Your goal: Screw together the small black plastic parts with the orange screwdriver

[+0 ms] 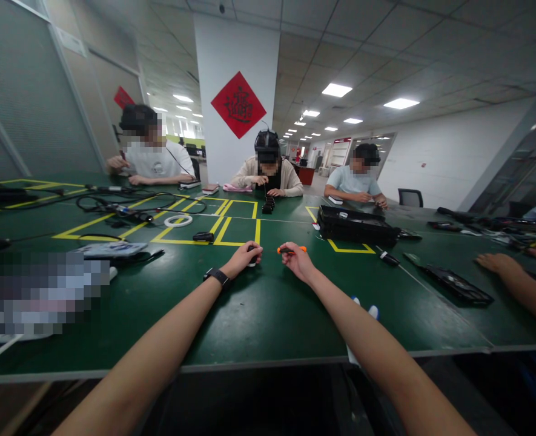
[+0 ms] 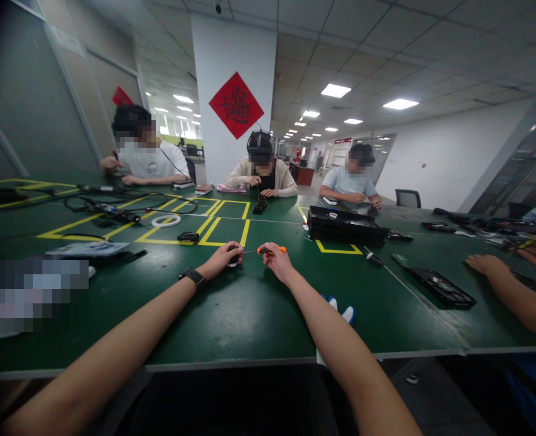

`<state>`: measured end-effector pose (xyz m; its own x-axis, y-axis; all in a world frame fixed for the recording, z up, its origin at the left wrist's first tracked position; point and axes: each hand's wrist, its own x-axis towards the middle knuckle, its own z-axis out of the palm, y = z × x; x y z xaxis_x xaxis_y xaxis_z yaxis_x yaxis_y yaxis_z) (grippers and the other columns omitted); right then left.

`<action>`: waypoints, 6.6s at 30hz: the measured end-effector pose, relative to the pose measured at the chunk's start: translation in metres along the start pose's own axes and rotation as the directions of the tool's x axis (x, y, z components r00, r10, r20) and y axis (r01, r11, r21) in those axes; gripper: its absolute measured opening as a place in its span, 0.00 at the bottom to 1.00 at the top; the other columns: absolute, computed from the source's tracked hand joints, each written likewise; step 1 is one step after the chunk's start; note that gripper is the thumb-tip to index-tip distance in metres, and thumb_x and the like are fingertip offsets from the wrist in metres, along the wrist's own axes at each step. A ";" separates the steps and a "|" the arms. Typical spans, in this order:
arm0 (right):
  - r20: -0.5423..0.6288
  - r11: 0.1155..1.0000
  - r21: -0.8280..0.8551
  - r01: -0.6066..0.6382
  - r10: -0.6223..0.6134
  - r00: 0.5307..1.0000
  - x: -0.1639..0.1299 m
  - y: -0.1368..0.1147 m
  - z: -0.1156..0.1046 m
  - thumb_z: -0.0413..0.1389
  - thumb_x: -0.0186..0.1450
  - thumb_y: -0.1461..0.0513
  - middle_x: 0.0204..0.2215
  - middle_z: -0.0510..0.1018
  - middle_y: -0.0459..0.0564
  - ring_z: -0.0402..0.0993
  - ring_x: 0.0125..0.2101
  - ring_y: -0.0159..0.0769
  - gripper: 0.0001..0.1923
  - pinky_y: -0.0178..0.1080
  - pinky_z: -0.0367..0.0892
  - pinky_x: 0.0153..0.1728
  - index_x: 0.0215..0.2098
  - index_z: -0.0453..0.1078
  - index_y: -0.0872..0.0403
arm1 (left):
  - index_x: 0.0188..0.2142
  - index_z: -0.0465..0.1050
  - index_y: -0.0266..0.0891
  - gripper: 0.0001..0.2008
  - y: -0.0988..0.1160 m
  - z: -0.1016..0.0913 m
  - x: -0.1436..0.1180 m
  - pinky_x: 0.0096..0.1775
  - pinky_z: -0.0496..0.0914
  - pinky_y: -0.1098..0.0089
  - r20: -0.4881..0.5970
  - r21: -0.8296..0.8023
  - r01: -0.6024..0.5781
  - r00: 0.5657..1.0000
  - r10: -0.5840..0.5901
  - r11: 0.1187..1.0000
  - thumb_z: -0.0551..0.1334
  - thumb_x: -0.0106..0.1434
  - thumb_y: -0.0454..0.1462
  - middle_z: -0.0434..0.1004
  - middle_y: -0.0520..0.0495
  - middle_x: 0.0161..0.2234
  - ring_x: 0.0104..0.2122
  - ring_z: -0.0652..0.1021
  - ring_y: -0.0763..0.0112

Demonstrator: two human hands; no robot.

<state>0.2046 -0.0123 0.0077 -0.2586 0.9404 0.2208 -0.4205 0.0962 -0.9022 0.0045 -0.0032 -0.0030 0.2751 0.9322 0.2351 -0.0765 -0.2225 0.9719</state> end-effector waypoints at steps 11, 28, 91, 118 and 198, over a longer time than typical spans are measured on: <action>-0.043 0.998 -0.064 0.021 -0.023 0.999 0.000 0.000 -0.001 0.59 0.50 0.62 0.14 0.67 0.40 0.59 0.15 0.24 0.07 0.29 0.54 0.16 0.27 0.67 0.54 | 0.32 0.63 0.37 0.14 0.000 0.000 0.001 0.26 0.65 0.74 0.007 -0.002 -0.023 1.000 0.023 1.000 0.61 0.53 0.44 0.68 0.52 0.25 0.22 0.72 0.77; -0.039 0.996 -0.079 -0.046 0.043 0.998 -0.001 0.000 -0.001 0.58 0.52 0.56 0.16 0.69 0.43 0.62 0.17 0.25 0.12 0.29 0.56 0.18 0.30 0.70 0.55 | 0.33 0.64 0.37 0.15 0.000 0.001 0.001 0.26 0.65 0.74 -0.028 -0.015 0.007 1.000 -0.007 1.000 0.62 0.52 0.45 0.69 0.52 0.25 0.22 0.72 0.77; -0.019 0.989 -0.136 0.057 -0.060 0.998 -0.001 0.002 0.001 0.54 0.54 0.57 0.17 0.69 0.42 0.59 0.15 0.25 0.08 0.29 0.53 0.16 0.30 0.68 0.53 | 0.32 0.65 0.36 0.15 -0.001 0.001 0.002 0.27 0.66 0.73 -0.024 -0.042 0.015 1.000 -0.016 0.999 0.61 0.53 0.46 0.69 0.51 0.24 0.22 0.72 0.76; -0.027 0.935 -0.349 0.068 -0.083 0.996 0.001 -0.006 -0.013 0.65 0.43 0.60 0.25 0.72 0.43 0.66 0.23 0.26 0.15 0.33 0.63 0.27 0.29 0.70 0.55 | 0.31 0.66 0.34 0.16 -0.006 -0.005 0.007 0.27 0.68 0.72 -0.075 -0.205 0.004 0.997 -0.019 0.979 0.57 0.56 0.48 0.69 0.50 0.25 0.22 0.72 0.76; 0.169 0.382 -0.906 0.183 -0.071 0.983 0.004 -0.001 -0.028 0.59 0.53 0.61 0.30 0.73 0.48 0.68 0.30 0.31 0.09 0.35 0.64 0.33 0.32 0.71 0.55 | 0.27 0.67 0.41 0.12 0.008 -0.010 -0.004 0.28 0.57 0.72 -0.074 0.556 -0.208 0.952 0.297 0.805 0.66 0.48 0.43 0.68 0.51 0.23 0.25 0.67 0.68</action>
<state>0.2286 0.0005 -0.0009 -0.3715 0.8626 0.3434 0.5801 0.5044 -0.6395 -0.0069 -0.0053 0.0034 0.1682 0.8426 0.5117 0.4139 -0.5314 0.7391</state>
